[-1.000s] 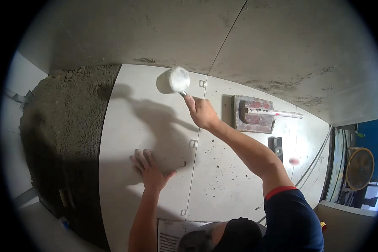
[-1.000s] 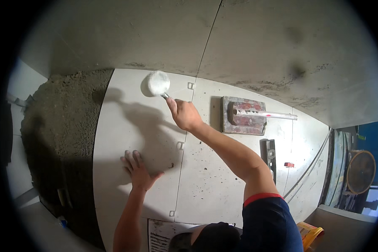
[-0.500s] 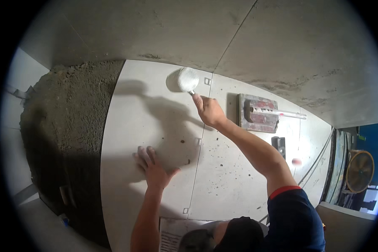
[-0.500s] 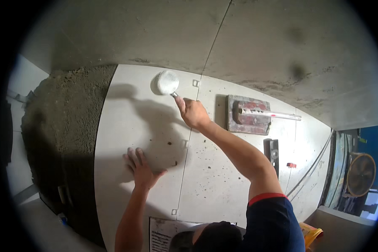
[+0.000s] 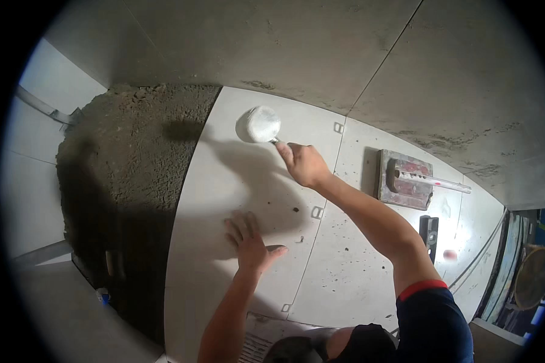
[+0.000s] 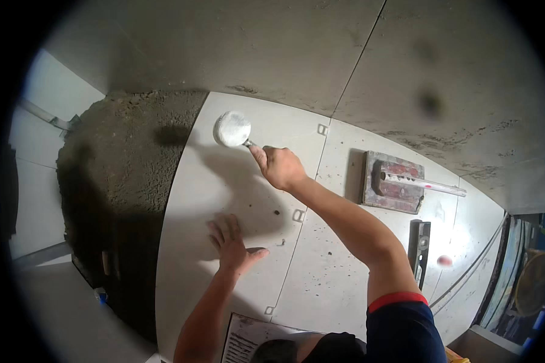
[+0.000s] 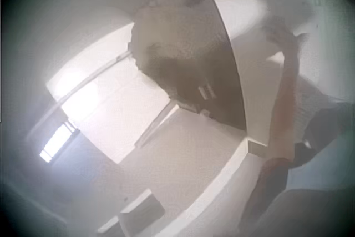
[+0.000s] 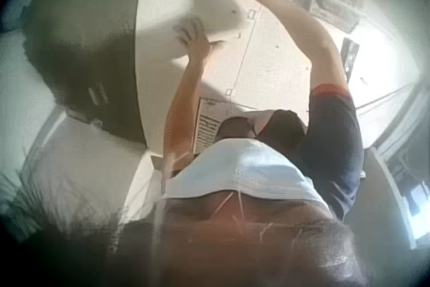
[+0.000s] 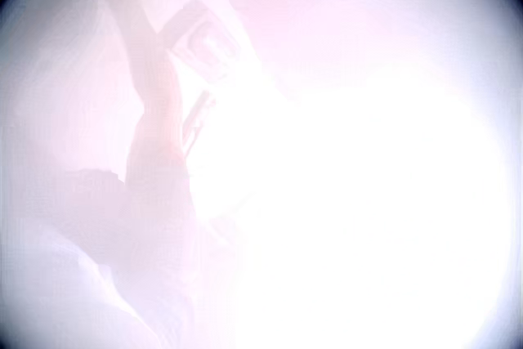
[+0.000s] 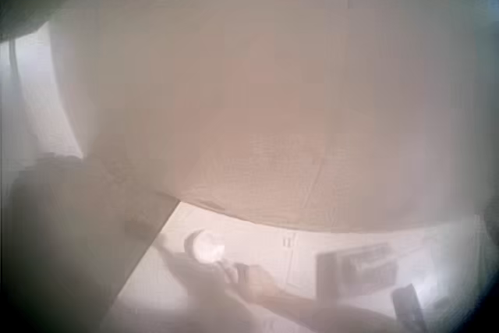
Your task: The person spreads cement on a large white tile using a notched trowel, then places the tile onto a prepared floor area. They press the tile into place and use a rubber mallet to tap it flat, ensuring it is level with adjacent tiles.
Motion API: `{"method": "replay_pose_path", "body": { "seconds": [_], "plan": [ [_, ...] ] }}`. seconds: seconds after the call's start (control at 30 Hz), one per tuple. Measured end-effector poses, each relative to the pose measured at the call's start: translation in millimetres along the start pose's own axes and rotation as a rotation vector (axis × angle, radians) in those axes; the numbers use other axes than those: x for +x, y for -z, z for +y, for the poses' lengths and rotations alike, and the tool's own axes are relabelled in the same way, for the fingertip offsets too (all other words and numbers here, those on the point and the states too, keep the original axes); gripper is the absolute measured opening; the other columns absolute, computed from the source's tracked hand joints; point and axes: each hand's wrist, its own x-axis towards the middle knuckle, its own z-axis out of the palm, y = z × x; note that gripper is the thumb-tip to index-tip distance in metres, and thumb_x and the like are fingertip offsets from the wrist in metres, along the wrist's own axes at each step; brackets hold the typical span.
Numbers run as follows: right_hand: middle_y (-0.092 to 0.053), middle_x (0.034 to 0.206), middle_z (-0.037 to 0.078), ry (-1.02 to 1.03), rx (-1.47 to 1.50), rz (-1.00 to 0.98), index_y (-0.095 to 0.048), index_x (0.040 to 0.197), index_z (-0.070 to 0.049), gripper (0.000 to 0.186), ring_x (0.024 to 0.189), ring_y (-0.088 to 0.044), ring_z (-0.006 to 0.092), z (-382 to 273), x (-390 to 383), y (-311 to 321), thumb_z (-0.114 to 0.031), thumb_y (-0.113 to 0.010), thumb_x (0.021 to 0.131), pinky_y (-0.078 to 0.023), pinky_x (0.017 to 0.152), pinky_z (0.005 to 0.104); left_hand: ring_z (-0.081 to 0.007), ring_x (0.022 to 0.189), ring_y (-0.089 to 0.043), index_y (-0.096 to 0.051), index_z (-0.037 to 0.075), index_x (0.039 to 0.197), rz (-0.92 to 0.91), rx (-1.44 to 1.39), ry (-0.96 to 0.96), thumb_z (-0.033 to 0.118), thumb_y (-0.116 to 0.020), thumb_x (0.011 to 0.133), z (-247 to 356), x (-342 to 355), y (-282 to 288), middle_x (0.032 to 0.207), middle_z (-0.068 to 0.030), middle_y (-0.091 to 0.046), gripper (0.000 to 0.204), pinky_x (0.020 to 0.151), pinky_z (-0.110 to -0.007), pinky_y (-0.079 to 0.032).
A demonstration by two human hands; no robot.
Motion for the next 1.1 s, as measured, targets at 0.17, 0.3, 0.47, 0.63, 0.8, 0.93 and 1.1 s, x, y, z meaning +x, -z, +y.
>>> {"method": "replay_pose_path", "body": {
  "seconds": [0.17, 0.3, 0.47, 0.63, 0.8, 0.93, 1.1],
  "plan": [
    [-0.068, 0.094, 0.026, 0.04, 0.001, -0.064, -0.069, 0.097, 0.001, 0.077, 0.097, -0.064, 0.042, -45, 32, -14, -0.062, -0.023, 0.1, -0.05, 0.088, 0.0469, -0.0559, 0.143, 0.007, -0.007, -0.001, 0.153, -0.028, 0.026, 0.011, 0.06, -0.083, 0.062, -4, 0, -1, 0.156, -0.0323, 0.001, 0.133, 0.112, -0.067, -0.009],
    [-0.068, 0.102, 0.025, -0.014, -0.075, -0.156, -0.069, 0.105, 0.001, 0.078, 0.104, -0.062, 0.0414, -29, 57, -37, -0.061, -0.023, 0.1, -0.05, 0.09, 0.0471, -0.0575, 0.141, 0.006, -0.007, -0.001, 0.152, 0.004, 0.043, -0.015, 0.061, -0.083, 0.061, 1, 1, 3, 0.156, -0.0308, 0.0, 0.133, 0.111, -0.07, -0.012],
    [-0.068, 0.102, 0.026, 0.034, 0.007, -0.043, -0.069, 0.104, 0.002, 0.08, 0.104, -0.063, 0.0414, -60, 58, -23, -0.064, -0.024, 0.099, -0.049, 0.092, 0.0467, -0.0566, 0.141, 0.004, -0.009, 0.001, 0.151, 0.026, 0.023, -0.001, 0.063, -0.083, 0.06, -4, -3, -1, 0.155, -0.0285, -0.002, 0.133, 0.111, -0.07, -0.01],
    [-0.068, 0.1, 0.026, -0.043, -0.078, -0.08, -0.071, 0.103, 0.001, 0.081, 0.102, -0.064, 0.04, -46, 62, -10, -0.065, -0.024, 0.098, -0.05, 0.09, 0.0469, -0.057, 0.142, 0.003, -0.008, 0.001, 0.152, 0.036, 0.028, -0.027, 0.062, -0.082, 0.061, 1, 3, -3, 0.155, -0.0294, -0.004, 0.133, 0.112, -0.069, -0.011],
    [-0.067, 0.09, 0.03, -0.035, -0.126, -0.067, -0.068, 0.089, 0.006, 0.083, 0.096, -0.064, 0.0439, 21, 22, -21, -0.065, -0.026, 0.098, -0.05, 0.086, 0.0474, -0.0567, 0.142, 0.004, -0.009, -0.001, 0.153, 0.008, -0.031, -0.03, 0.059, -0.082, 0.062, -1, 0, -1, 0.157, -0.0314, 0.0, 0.132, 0.111, -0.069, -0.008],
    [-0.066, 0.089, 0.031, -0.114, 0.006, -0.101, -0.068, 0.091, 0.006, 0.086, 0.095, -0.063, 0.0452, -5, 8, 13, -0.069, -0.025, 0.097, -0.049, 0.087, 0.0474, -0.056, 0.142, 0.01, -0.005, -0.001, 0.154, 0.015, -0.065, -0.021, 0.062, -0.08, 0.064, -4, 5, -1, 0.158, -0.0313, 0.006, 0.134, 0.112, -0.069, -0.002],
    [-0.065, 0.087, 0.032, -0.11, -0.008, -0.082, -0.066, 0.091, 0.007, 0.088, 0.096, -0.061, 0.0478, 30, -12, -8, -0.07, -0.024, 0.096, -0.047, 0.087, 0.0473, -0.0552, 0.142, 0.013, -0.004, -0.001, 0.154, -0.025, -0.011, -0.011, 0.066, -0.078, 0.064, -6, -1, -1, 0.157, -0.0304, 0.009, 0.135, 0.112, -0.068, -0.002]
  ]
}}
